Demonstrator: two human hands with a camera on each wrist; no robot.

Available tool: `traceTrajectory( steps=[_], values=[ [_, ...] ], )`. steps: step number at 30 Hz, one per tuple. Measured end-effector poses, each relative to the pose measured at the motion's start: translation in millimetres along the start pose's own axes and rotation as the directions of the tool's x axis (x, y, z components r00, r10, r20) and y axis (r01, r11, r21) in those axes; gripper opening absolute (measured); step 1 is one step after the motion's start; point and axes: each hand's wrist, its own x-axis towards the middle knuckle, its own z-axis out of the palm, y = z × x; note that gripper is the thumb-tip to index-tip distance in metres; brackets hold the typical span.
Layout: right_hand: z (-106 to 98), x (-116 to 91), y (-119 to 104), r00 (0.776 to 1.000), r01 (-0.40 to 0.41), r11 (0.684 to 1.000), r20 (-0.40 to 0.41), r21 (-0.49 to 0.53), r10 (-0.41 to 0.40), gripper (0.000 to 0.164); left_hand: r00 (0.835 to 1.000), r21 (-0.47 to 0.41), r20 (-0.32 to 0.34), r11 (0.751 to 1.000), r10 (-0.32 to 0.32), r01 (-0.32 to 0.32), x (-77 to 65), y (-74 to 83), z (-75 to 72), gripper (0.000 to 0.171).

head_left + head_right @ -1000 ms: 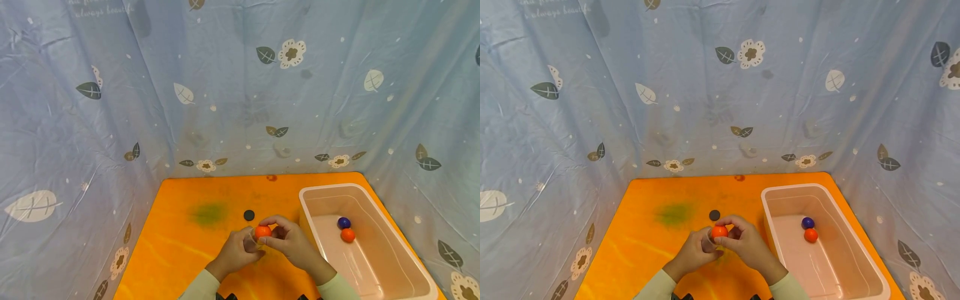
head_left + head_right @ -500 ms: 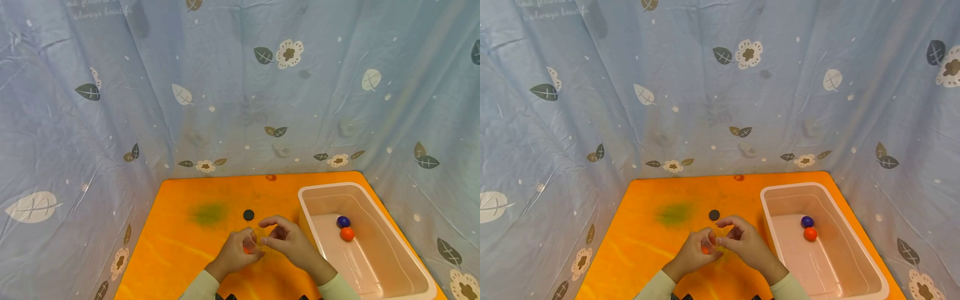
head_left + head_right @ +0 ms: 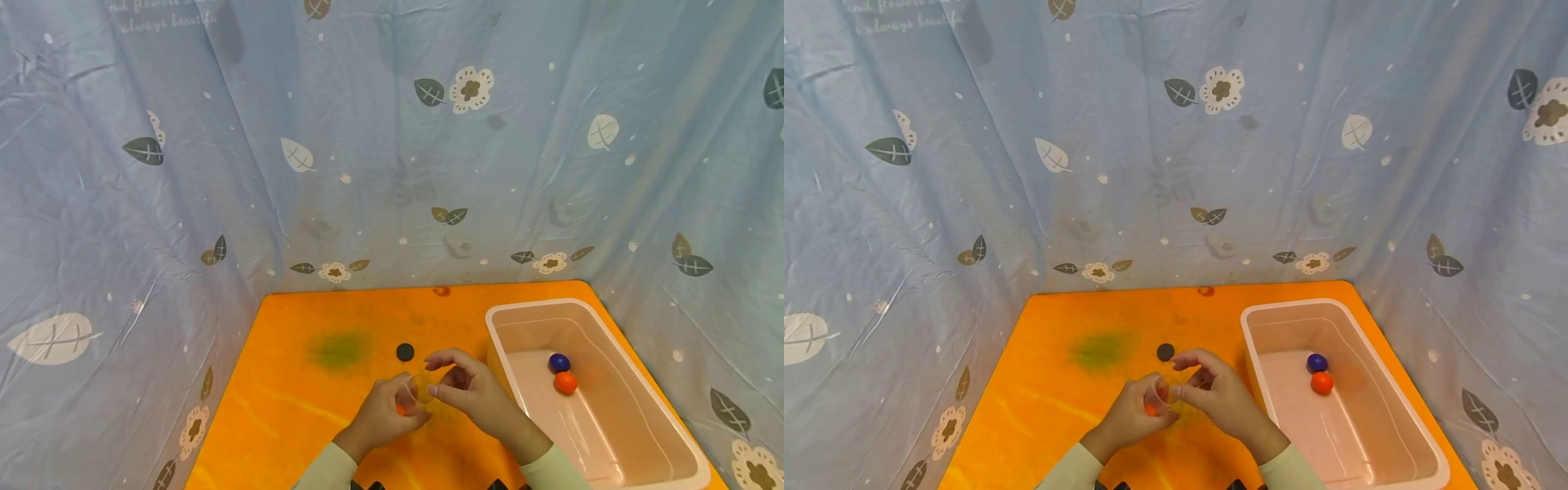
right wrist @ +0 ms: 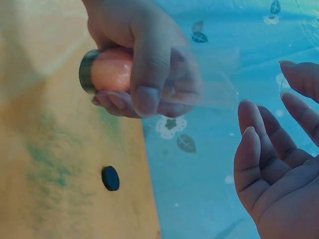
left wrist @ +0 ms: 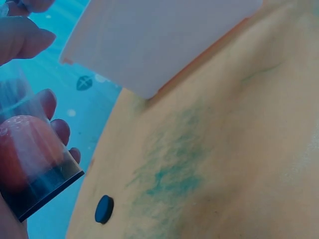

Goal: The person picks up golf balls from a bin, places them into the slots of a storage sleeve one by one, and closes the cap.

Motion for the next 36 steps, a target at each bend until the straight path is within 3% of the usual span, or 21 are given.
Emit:
traceTrajectory(
  steps=[8, 13, 18, 27, 36],
  values=[
    [-18.8, 4.0, -13.0, 0.998, -0.027, 0.998, -0.056, -0.049, 0.025, 0.045, 0.999, -0.036, 0.002, 0.999, -0.036, 0.036, -2.0, 1.5, 0.4, 0.024],
    [-37.8, 7.1, -16.1, 0.993, -0.017, 0.996, -0.115, -0.090, 0.007, 0.049, 0.998, -0.028, 0.006, 0.998, -0.062, 0.062, -2.7, 1.5, -0.7, 0.027],
    [-61.2, 8.2, -19.9, 0.983, -0.063, 0.989, -0.180, -0.132, 0.038, 0.053, 0.997, -0.016, 0.001, 0.997, -0.079, 0.079, -3.8, 0.7, -1.3, 0.029],
    [-110.4, 6.9, 2.2, 0.940, -0.158, 0.969, -0.329, -0.190, 0.089, 0.054, 0.997, 0.010, -0.011, 0.997, -0.073, 0.073, -5.9, -3.1, -1.9, 0.028],
    [-148.2, -4.4, 21.1, 0.898, -0.282, 0.941, -0.397, -0.189, 0.190, 0.066, 0.995, -0.003, -0.001, 0.995, -0.102, 0.102, -8.0, -4.6, -4.1, 0.027]
  ],
)
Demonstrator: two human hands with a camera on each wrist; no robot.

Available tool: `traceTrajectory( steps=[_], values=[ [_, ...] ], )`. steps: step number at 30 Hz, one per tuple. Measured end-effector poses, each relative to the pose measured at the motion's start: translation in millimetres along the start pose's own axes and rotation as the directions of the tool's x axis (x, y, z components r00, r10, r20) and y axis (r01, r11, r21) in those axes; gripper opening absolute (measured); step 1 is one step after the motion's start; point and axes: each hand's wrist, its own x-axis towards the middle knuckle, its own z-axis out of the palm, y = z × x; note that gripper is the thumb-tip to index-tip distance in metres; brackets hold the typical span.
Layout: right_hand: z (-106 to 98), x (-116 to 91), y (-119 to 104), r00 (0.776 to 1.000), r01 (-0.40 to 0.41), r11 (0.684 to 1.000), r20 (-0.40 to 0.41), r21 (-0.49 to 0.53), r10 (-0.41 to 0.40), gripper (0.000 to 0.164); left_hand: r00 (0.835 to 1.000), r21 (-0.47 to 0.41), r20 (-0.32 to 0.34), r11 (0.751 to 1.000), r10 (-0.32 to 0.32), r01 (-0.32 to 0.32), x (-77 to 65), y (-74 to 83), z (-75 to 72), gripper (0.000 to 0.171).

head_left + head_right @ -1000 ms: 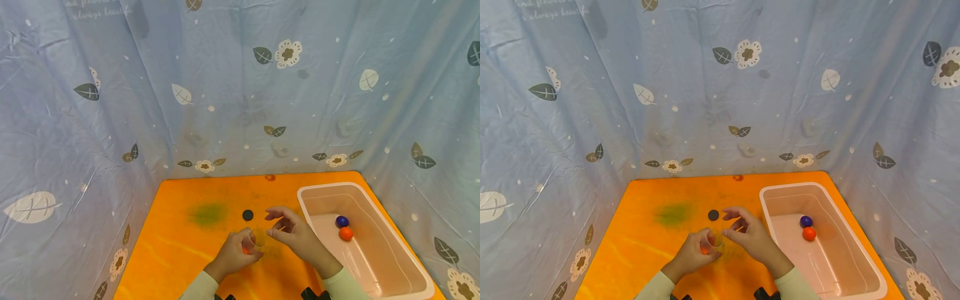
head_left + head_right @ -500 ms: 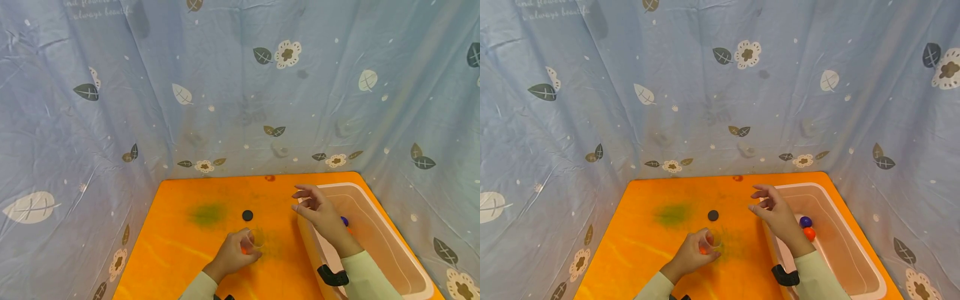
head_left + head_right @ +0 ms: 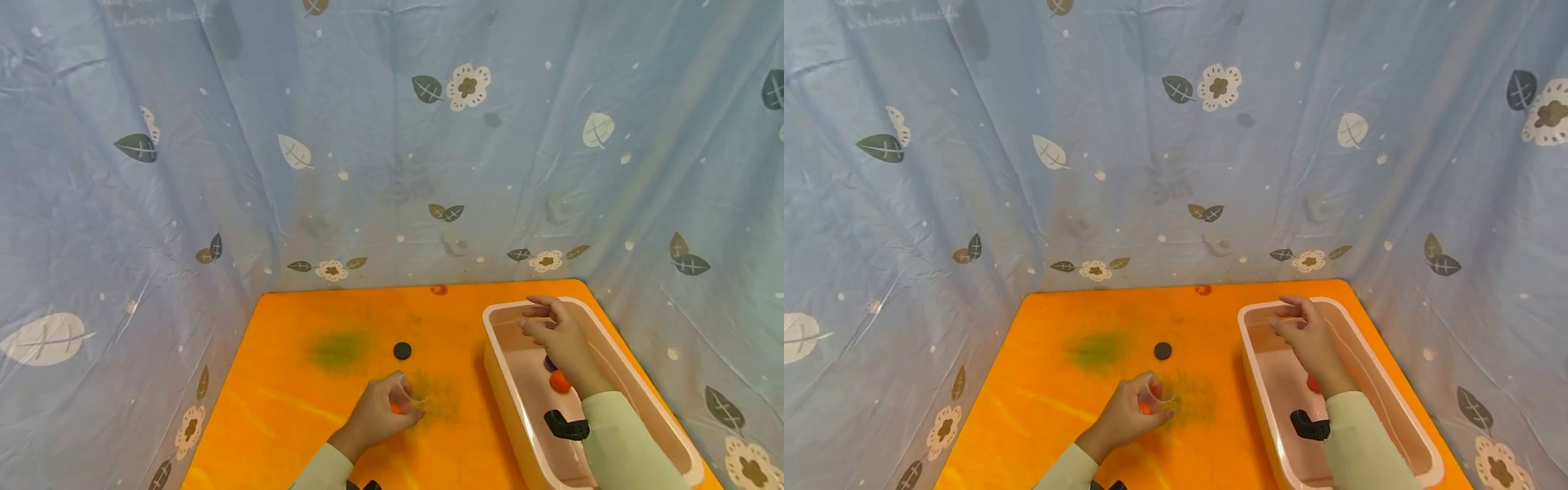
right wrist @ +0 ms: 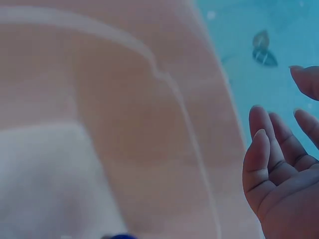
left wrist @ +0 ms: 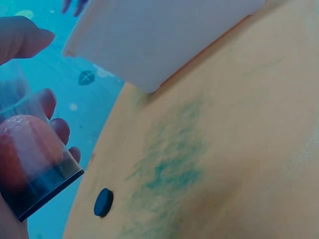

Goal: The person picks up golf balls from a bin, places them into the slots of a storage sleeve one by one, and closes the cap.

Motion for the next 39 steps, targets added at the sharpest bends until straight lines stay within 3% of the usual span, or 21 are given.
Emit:
traceTrajectory(
  steps=[9, 15, 20, 25, 28, 32, 39],
  values=[
    [-11.0, -4.2, 17.6, 0.992, -0.077, 0.997, -0.096, -0.011, 0.076, 0.063, 1.000, -0.015, -0.001, 1.000, -0.003, 0.003, 0.1, -2.8, 1.7, 0.026],
    [-11.3, -7.1, 23.3, 0.981, -0.152, 0.988, -0.114, 0.028, 0.154, 0.064, 1.000, -0.010, -0.004, 1.000, 0.012, -0.012, 0.1, -3.5, 3.5, 0.026],
    [-12.0, -8.9, 37.8, 0.948, -0.302, 0.952, -0.093, 0.043, 0.305, 0.069, 1.000, 0.007, -0.011, 1.000, 0.011, -0.011, 1.1, -4.5, 5.8, 0.028],
    [-8.2, -11.4, 48.1, 0.921, -0.369, 0.926, -0.101, 0.076, 0.376, 0.067, 1.000, 0.018, 0.003, 1.000, 0.000, 0.000, 2.3, -6.3, 8.5, 0.029],
    [-3.7, -11.7, 52.7, 0.891, -0.423, 0.892, -0.105, 0.161, 0.442, 0.061, 1.000, 0.012, 0.013, 1.000, -0.009, 0.009, 3.6, -5.9, 8.6, 0.029],
    [-0.4, -13.3, 58.6, 0.825, -0.499, 0.824, -0.146, 0.267, 0.547, 0.050, 1.000, 0.003, 0.021, 1.000, 0.000, 0.000, 6.3, -4.0, 9.1, 0.029],
    [0.9, -22.5, 67.1, 0.721, -0.596, 0.750, -0.221, 0.285, 0.657, 0.044, 0.999, -0.012, 0.032, 1.000, 0.009, -0.009, 8.8, -3.5, 13.6, 0.028]
  ],
)
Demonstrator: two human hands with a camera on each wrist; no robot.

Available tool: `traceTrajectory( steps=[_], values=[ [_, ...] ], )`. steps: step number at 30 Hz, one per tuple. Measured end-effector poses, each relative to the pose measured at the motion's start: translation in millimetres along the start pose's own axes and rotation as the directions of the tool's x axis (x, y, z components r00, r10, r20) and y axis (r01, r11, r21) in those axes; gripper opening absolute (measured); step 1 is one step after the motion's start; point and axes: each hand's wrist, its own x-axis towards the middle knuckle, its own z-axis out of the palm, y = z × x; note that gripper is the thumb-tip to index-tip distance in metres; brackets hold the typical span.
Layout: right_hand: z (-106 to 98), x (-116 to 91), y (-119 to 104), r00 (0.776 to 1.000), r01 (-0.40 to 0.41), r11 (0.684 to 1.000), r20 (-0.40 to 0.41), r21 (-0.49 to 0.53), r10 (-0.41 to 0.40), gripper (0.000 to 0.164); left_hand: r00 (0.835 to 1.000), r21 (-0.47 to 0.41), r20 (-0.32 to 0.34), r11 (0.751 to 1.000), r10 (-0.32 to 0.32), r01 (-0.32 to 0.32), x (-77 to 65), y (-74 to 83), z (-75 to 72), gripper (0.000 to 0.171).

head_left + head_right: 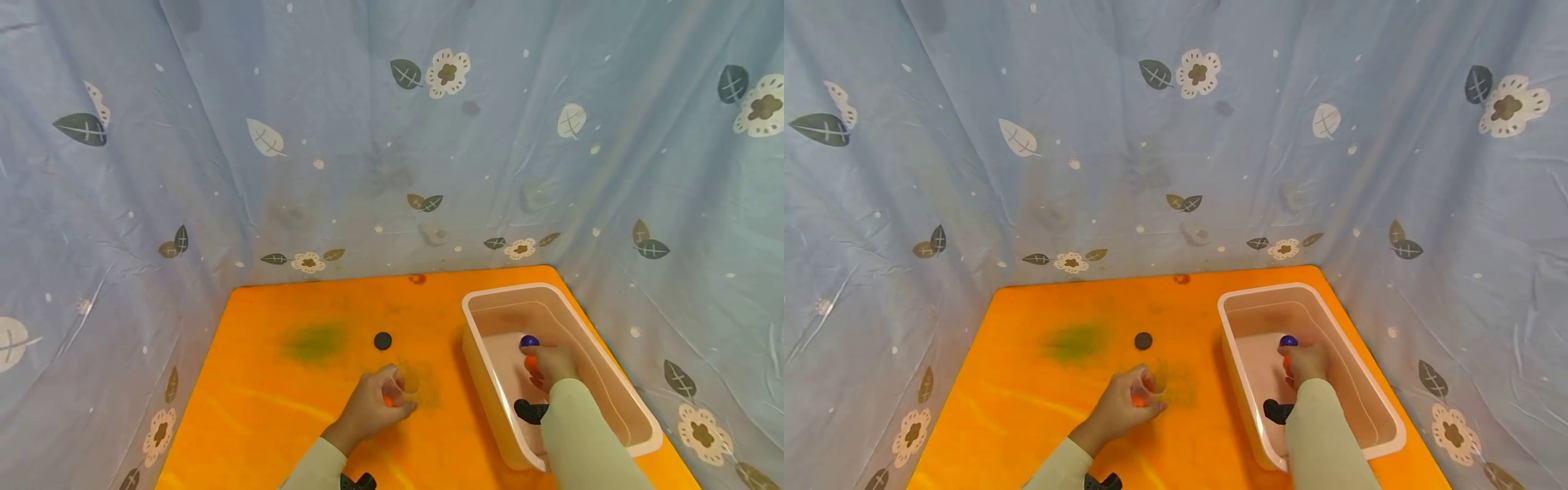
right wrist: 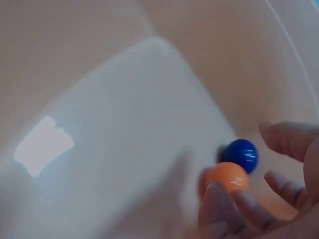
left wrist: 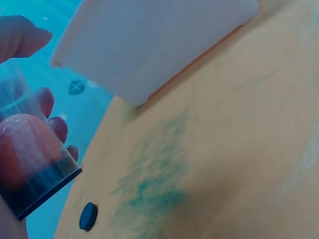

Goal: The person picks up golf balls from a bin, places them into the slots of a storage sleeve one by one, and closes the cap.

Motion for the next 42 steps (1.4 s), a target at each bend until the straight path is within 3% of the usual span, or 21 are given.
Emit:
traceTrajectory(
  steps=[4, 9, 15, 18, 23, 29, 35, 38, 42],
  values=[
    [9.4, 3.0, 5.0, 0.996, -0.076, 0.994, -0.049, 0.074, 0.080, 0.049, 1.000, 0.011, -0.007, 1.000, 0.003, -0.003, 0.1, -1.8, -0.6, 0.028],
    [16.3, 13.2, 10.1, 0.991, -0.092, 0.979, -0.081, 0.184, 0.108, 0.059, 1.000, 0.001, -0.005, 1.000, 0.007, -0.007, -0.3, -4.7, -0.3, 0.028],
    [19.2, 18.9, 14.8, 0.976, -0.157, 0.925, -0.090, 0.346, 0.199, 0.038, 1.000, -0.005, 0.010, 1.000, -0.014, 0.014, 0.5, -3.8, 2.0, 0.027],
    [23.1, 19.5, 19.1, 0.977, -0.117, 0.903, -0.114, 0.413, 0.179, 0.042, 1.000, -0.007, 0.015, 1.000, -0.022, 0.022, 0.4, -4.8, 3.9, 0.027],
    [31.9, 22.6, 25.0, 0.980, -0.053, 0.855, -0.136, 0.515, 0.143, 0.064, 1.000, -0.005, 0.012, 1.000, -0.027, 0.027, -0.3, -7.2, 5.8, 0.028],
    [35.7, 32.9, 28.0, 0.978, -0.015, 0.792, -0.157, 0.610, 0.140, 0.046, 0.999, 0.005, 0.025, 1.000, -0.026, 0.026, 1.6, -6.7, 6.8, 0.028],
    [43.6, 31.8, 23.2, 0.983, 0.013, 0.698, -0.139, 0.716, 0.124, 0.043, 0.999, 0.018, 0.005, 0.999, -0.036, 0.036, -2.1, -7.3, 3.3, 0.027],
    [47.3, 31.2, 23.8, 0.984, 0.025, 0.693, -0.141, 0.721, 0.111, 0.044, 0.999, 0.008, 0.006, 0.999, -0.032, 0.032, -4.4, -8.7, 2.2, 0.026],
    [45.5, 33.3, 27.9, 0.979, 0.060, 0.728, -0.184, 0.683, 0.092, 0.039, 0.999, -0.012, 0.023, 1.000, -0.025, 0.026, -4.4, -9.5, 3.8, 0.026]
  ],
)
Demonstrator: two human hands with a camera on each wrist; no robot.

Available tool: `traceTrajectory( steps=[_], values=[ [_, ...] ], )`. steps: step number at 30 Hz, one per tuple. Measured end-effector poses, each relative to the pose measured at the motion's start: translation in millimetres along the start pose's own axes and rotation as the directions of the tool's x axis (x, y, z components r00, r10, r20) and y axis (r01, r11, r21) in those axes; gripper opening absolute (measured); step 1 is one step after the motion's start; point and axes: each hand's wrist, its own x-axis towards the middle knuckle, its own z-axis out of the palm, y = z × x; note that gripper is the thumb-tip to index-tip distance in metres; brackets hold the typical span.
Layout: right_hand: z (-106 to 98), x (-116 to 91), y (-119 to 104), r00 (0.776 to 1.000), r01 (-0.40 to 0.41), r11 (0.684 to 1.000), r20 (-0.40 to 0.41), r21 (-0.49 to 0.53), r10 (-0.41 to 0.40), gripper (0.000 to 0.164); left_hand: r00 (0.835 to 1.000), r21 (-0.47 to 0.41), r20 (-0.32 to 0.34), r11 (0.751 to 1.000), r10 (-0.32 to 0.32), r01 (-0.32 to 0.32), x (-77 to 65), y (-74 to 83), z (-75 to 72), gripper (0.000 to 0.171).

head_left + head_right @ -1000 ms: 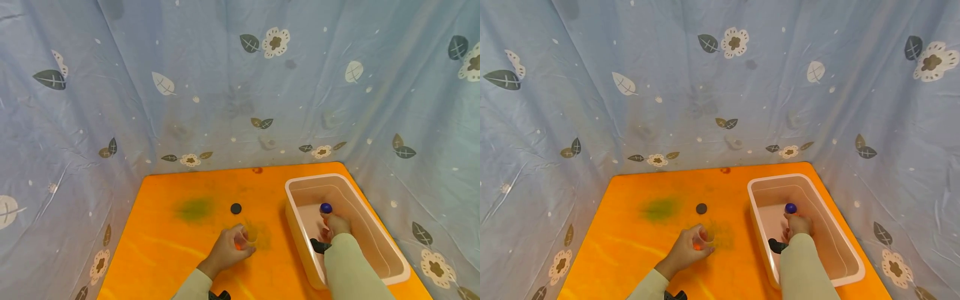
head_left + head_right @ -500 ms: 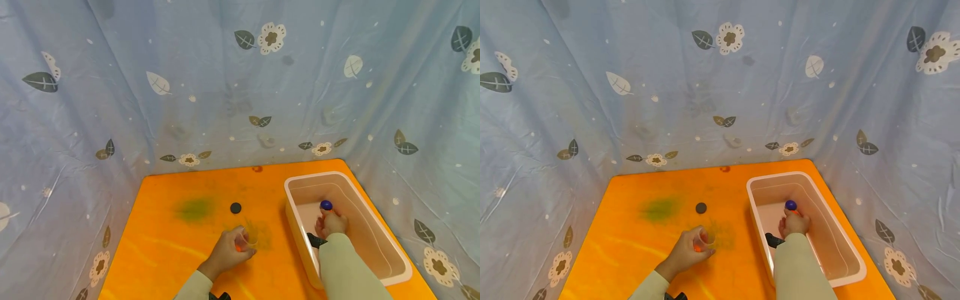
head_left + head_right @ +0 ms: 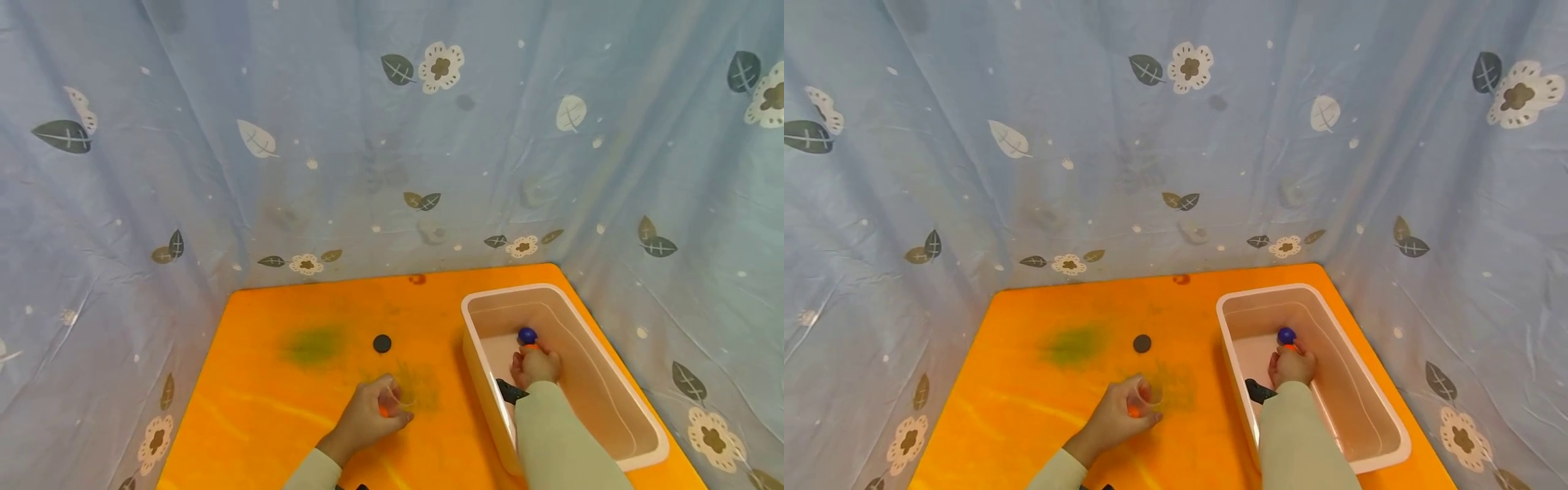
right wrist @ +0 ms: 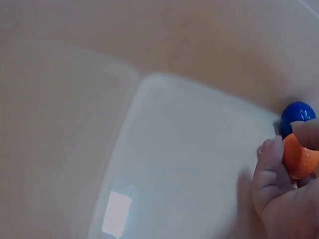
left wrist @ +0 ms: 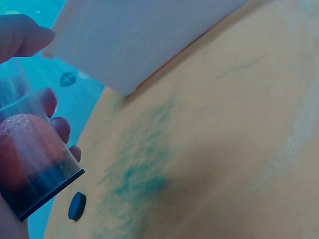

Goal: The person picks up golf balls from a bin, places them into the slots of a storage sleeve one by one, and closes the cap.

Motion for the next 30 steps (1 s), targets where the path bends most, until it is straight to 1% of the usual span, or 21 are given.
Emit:
traceTrajectory(
  steps=[5, 11, 16, 20, 22, 26, 30],
  values=[
    [-2.6, 3.9, 2.7, 0.999, 0.029, 0.998, -0.016, -0.059, -0.030, 0.034, 1.000, 0.007, -0.011, 1.000, -0.015, 0.015, -1.3, 1.2, -1.1, 0.028],
    [0.8, 7.0, 3.7, 0.999, 0.046, 0.990, 0.016, -0.134, -0.044, 0.032, 1.000, 0.009, -0.025, 1.000, -0.016, 0.016, -1.9, 2.5, -4.8, 0.029],
    [2.8, 4.8, 1.3, 0.998, 0.047, 0.989, 0.040, -0.139, -0.042, 0.031, 1.000, 0.009, -0.028, 1.000, -0.011, 0.012, -1.8, 3.9, -3.6, 0.027],
    [3.6, 1.7, -3.0, 0.996, 0.054, 0.992, 0.070, -0.116, -0.046, 0.031, 0.999, 0.019, -0.029, 1.000, -0.020, 0.021, -2.7, 3.5, -1.9, 0.029],
    [4.9, 0.7, -5.8, 0.993, 0.068, 0.994, 0.099, -0.085, -0.060, 0.031, 0.999, 0.021, -0.030, 0.999, -0.023, 0.024, -3.6, 3.9, -1.0, 0.029],
    [12.2, -1.1, -15.1, 0.982, 0.117, 0.991, 0.157, -0.067, -0.105, 0.034, 0.999, 0.012, -0.037, 1.000, -0.020, 0.020, -3.3, 6.3, -0.3, 0.027],
    [23.8, -3.3, -26.8, 0.975, 0.141, 0.988, 0.181, -0.065, -0.128, 0.035, 0.999, 0.011, -0.036, 1.000, -0.014, 0.015, -1.5, 9.3, -0.5, 0.027]
  ],
)
